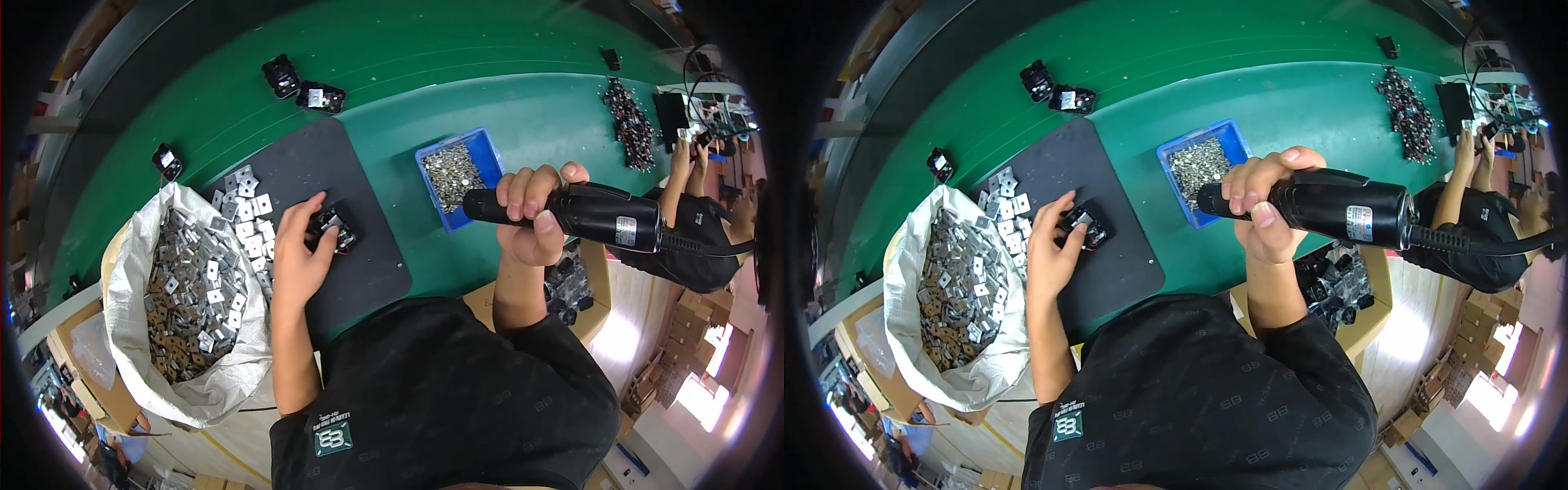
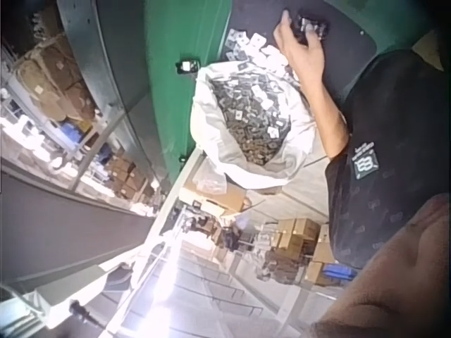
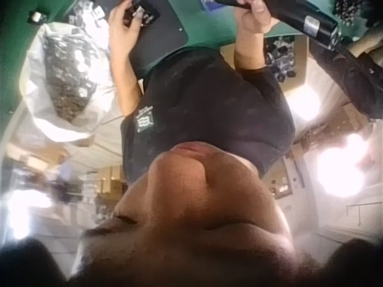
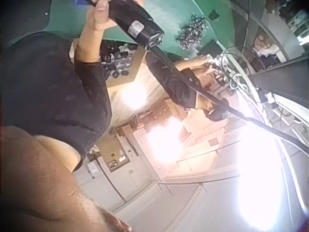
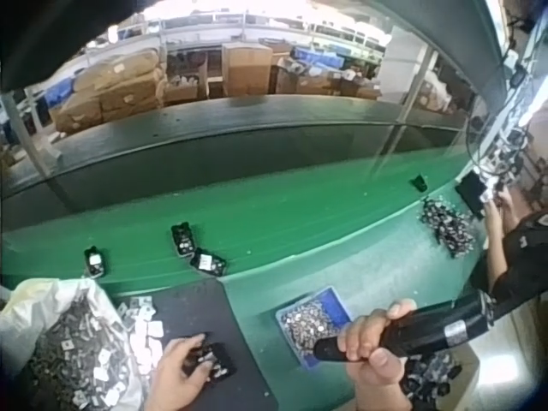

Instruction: The person assembles electronic components by screwing parts of an electronic housing together with an electric screwdriver.

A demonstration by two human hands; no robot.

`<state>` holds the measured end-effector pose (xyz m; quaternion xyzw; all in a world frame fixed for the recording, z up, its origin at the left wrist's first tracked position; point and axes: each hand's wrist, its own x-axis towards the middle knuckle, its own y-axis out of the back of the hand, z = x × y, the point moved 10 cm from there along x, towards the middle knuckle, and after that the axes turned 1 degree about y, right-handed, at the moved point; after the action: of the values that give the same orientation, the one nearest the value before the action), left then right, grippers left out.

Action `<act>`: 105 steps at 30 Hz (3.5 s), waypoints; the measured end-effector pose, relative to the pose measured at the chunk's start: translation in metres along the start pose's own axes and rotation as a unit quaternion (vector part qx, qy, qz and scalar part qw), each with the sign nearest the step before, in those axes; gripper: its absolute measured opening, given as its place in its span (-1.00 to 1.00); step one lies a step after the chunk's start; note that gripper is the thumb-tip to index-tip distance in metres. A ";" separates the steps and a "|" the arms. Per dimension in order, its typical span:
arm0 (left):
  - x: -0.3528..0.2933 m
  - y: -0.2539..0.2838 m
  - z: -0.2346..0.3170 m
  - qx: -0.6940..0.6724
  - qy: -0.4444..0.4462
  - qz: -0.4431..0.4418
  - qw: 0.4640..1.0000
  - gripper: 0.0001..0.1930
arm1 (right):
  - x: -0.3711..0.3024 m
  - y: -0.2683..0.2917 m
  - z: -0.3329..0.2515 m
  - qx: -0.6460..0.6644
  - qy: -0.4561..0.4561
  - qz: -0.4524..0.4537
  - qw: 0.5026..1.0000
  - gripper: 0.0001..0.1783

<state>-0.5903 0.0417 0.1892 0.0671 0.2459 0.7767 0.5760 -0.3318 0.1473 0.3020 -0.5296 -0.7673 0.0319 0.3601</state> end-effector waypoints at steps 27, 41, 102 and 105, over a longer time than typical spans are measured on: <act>0.012 -0.128 0.134 0.165 -0.400 -0.060 0.900 -0.74 | 0.002 -0.004 -0.074 -0.055 0.105 0.012 0.993 -0.44; -0.023 -0.072 0.124 0.086 -0.399 0.008 0.913 -0.82 | -0.001 -0.022 -0.038 0.021 0.027 -0.003 0.999 -0.45; -0.051 -0.009 0.069 -0.094 -0.378 0.005 0.921 -0.72 | -0.008 -0.114 0.010 0.193 -0.066 -0.160 0.966 -0.56; -0.052 -0.012 0.069 -0.086 -0.372 -0.010 0.924 -0.70 | -0.008 -0.118 0.008 0.189 -0.064 -0.182 0.963 -0.56</act>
<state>-0.5366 0.0173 0.2532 0.2987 -0.0535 0.7087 0.6370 -0.4287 0.0916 0.3431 -0.3002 -0.8523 0.1439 0.4035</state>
